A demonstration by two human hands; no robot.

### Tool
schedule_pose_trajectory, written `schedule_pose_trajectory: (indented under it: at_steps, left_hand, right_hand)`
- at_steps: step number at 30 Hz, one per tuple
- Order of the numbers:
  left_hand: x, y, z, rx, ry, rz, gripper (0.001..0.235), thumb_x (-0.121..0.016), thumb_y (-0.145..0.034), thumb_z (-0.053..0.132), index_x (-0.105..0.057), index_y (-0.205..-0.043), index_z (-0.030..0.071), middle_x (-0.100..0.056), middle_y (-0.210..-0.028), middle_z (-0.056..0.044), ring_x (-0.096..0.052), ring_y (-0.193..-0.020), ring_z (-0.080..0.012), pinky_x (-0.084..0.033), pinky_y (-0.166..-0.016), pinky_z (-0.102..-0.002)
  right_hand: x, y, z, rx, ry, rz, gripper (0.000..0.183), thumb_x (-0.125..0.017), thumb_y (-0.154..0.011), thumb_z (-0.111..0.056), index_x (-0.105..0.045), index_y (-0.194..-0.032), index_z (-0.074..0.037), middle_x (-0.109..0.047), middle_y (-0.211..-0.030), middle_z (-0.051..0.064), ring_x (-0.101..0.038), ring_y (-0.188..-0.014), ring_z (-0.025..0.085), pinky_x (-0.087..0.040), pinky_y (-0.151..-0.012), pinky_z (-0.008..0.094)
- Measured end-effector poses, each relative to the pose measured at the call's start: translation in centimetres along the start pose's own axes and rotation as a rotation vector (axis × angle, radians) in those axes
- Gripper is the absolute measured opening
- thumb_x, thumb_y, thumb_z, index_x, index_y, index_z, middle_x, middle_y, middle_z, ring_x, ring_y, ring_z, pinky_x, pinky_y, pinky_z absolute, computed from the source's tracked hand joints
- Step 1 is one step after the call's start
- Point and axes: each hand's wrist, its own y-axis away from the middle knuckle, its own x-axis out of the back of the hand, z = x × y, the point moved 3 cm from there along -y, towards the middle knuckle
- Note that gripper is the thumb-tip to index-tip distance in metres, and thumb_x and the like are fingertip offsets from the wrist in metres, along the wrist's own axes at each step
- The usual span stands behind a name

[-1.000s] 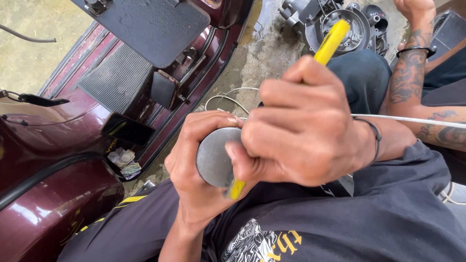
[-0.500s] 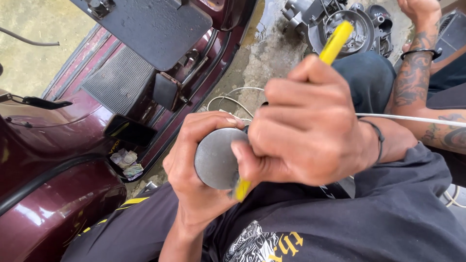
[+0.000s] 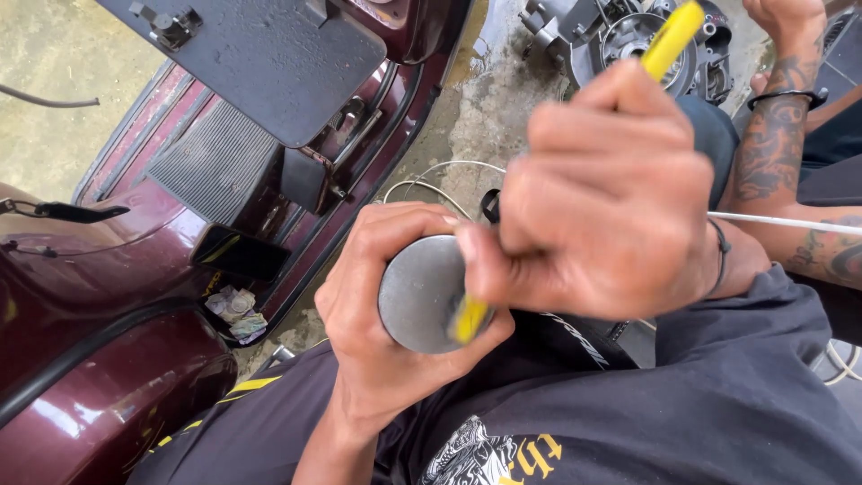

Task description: The person sits on the floor and uses a yellow brush to scrub the surface of a cylindrical metal part held in their left hand. They repeatedly brush the top and sides of the part while seated next to a maroon scooter.

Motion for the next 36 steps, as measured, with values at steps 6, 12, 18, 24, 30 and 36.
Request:
schedule_pose_trajectory:
  at_steps: [6,12,18,24,30,36]
  left_hand:
    - [-1.0,-1.7,0.8,-0.007,-0.066,0.111,0.018,-0.068,-0.089,0.004,-0.056,-0.101,-0.001,-0.067,-0.095,-0.013,-0.070,-0.085,-0.0250,-0.060,-0.083,-0.034]
    - [-1.2,-2.3,0.5,-0.024,-0.055,0.085,0.015,-0.068,-0.091,0.009,-0.059,-0.099,0.001,-0.067,-0.094,-0.009,-0.069,-0.084,-0.0246,-0.058,-0.082,-0.035]
    - [-1.3,-2.6,0.4,-0.006,-0.052,0.072,0.014,-0.067,-0.091,0.009,-0.059,-0.099,0.001,-0.066,-0.094,-0.009,-0.067,-0.083,-0.0233,-0.057,-0.082,-0.033]
    - [-1.0,-2.5,-0.2,-0.014,-0.013,-0.005,0.029,-0.077,-0.089,0.013,-0.058,-0.107,0.001,-0.068,-0.101,-0.011,-0.070,-0.091,-0.0258,-0.058,-0.088,-0.036]
    - [-1.0,-2.3,-0.7,-0.019,0.023,-0.068,0.042,-0.080,-0.086,0.023,-0.057,-0.113,0.001,-0.067,-0.107,-0.011,-0.070,-0.099,-0.0282,-0.058,-0.095,-0.039]
    - [-1.3,-2.3,-0.9,0.021,0.014,-0.045,0.047,-0.086,-0.076,0.009,-0.057,-0.113,0.002,-0.067,-0.106,-0.009,-0.070,-0.096,-0.0265,-0.058,-0.094,-0.037]
  right_hand:
    - [-0.2,-0.1,0.3,0.018,-0.022,0.018,0.044,-0.057,-0.101,-0.019,-0.040,-0.061,-0.014,-0.035,-0.053,-0.001,-0.035,-0.050,0.019,-0.030,-0.068,0.040]
    - [-0.1,-0.3,0.0,-0.049,-0.012,0.056,0.043,-0.052,-0.100,-0.020,-0.036,-0.061,-0.013,-0.036,-0.052,0.000,-0.032,-0.049,0.022,-0.026,-0.065,0.040]
    - [0.2,-0.6,0.6,0.002,-0.002,0.014,0.041,-0.054,-0.099,-0.018,-0.039,-0.061,-0.014,-0.036,-0.053,-0.001,-0.030,-0.050,0.023,-0.024,-0.065,0.042]
    - [0.4,-0.1,1.4,-0.012,0.028,-0.032,0.045,-0.057,-0.102,-0.020,-0.045,-0.059,-0.014,-0.038,-0.052,0.000,-0.033,-0.050,0.023,-0.028,-0.066,0.048]
    - [0.9,0.0,1.6,-0.094,0.000,-0.048,0.043,-0.061,-0.100,-0.013,-0.043,-0.062,-0.011,-0.038,-0.056,0.003,-0.034,-0.053,0.026,-0.028,-0.069,0.048]
    - [0.5,0.9,2.7,-0.158,0.020,-0.040,0.044,-0.064,-0.105,-0.017,-0.044,-0.066,-0.009,-0.041,-0.060,0.004,-0.035,-0.055,0.026,-0.030,-0.073,0.046]
